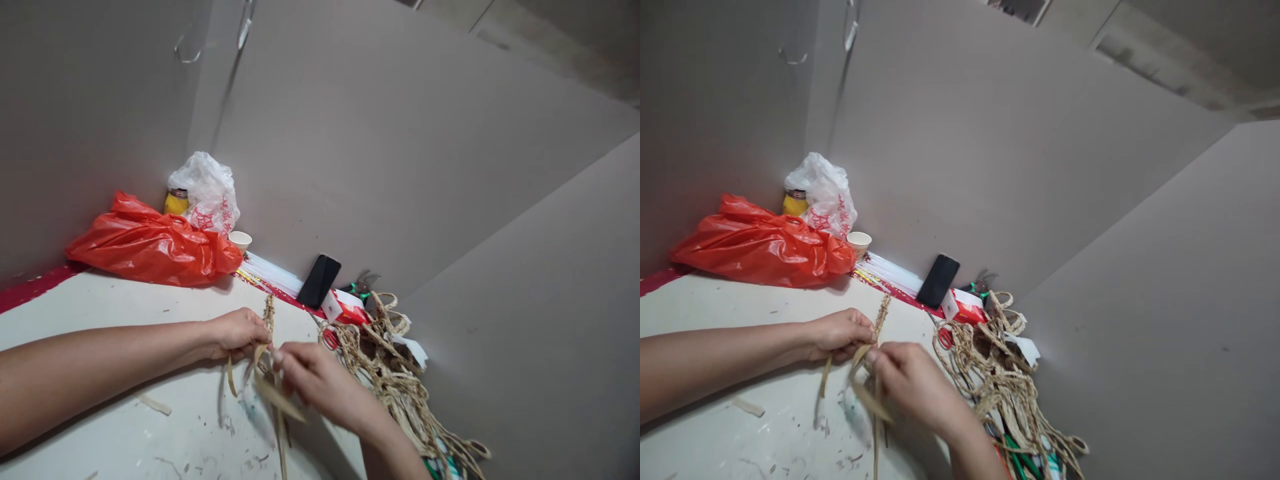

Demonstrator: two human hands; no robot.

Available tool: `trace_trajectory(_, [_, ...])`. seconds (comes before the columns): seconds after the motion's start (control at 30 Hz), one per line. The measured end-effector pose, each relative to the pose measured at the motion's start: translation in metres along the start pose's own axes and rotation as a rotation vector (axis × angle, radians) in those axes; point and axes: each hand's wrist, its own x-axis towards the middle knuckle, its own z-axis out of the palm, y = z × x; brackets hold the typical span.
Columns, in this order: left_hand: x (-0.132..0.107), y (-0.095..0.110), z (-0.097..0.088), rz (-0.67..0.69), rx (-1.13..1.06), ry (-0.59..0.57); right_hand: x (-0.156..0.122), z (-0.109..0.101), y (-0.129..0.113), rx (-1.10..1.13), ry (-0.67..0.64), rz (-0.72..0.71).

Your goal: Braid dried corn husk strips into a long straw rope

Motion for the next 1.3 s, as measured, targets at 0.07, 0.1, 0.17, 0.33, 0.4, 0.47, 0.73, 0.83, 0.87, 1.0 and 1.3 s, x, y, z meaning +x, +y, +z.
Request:
trace_trajectory(0.07, [0.001,0.0,-0.004,-0.029,-0.032,-0.044,0.004,-0.01,0.011,0.052,0.144,0.083])
trace_trajectory(0.1, [0.002,0.0,-0.005,-0.042,-0.04,-0.064,0.007,-0.013,0.016,0.071,0.171,0.116])
trace_trajectory(0.17, [0.002,0.0,-0.007,-0.052,-0.051,-0.089,0.013,-0.012,0.026,0.157,0.092,0.154])
trace_trajectory(0.33, [0.003,0.001,-0.009,-0.052,-0.078,-0.142,0.025,0.004,0.034,0.442,-0.066,0.166])
trace_trajectory(0.4, [0.002,0.001,-0.01,-0.065,-0.075,-0.156,0.027,0.006,0.034,0.452,-0.031,0.161])
trace_trajectory(0.47, [0.003,0.001,-0.011,-0.076,-0.069,-0.162,0.028,0.006,0.035,0.43,-0.021,0.151])
trace_trajectory(0.73, [0.006,-0.003,-0.015,-0.105,-0.079,-0.194,0.025,-0.009,0.037,0.56,0.159,0.104])
trace_trajectory(0.83, [0.006,-0.003,-0.014,-0.108,-0.09,-0.205,0.021,-0.01,0.029,0.63,0.058,0.114])
trace_trajectory(0.87, [0.006,-0.003,-0.014,-0.106,-0.098,-0.208,0.021,-0.008,0.027,0.632,0.035,0.12])
trace_trajectory(1.0, [0.005,-0.003,-0.014,-0.101,-0.113,-0.205,0.024,0.004,0.025,0.606,0.044,0.108])
trace_trajectory(1.3, [0.008,-0.007,-0.015,-0.097,-0.127,-0.194,0.03,0.016,0.025,0.61,0.056,0.128])
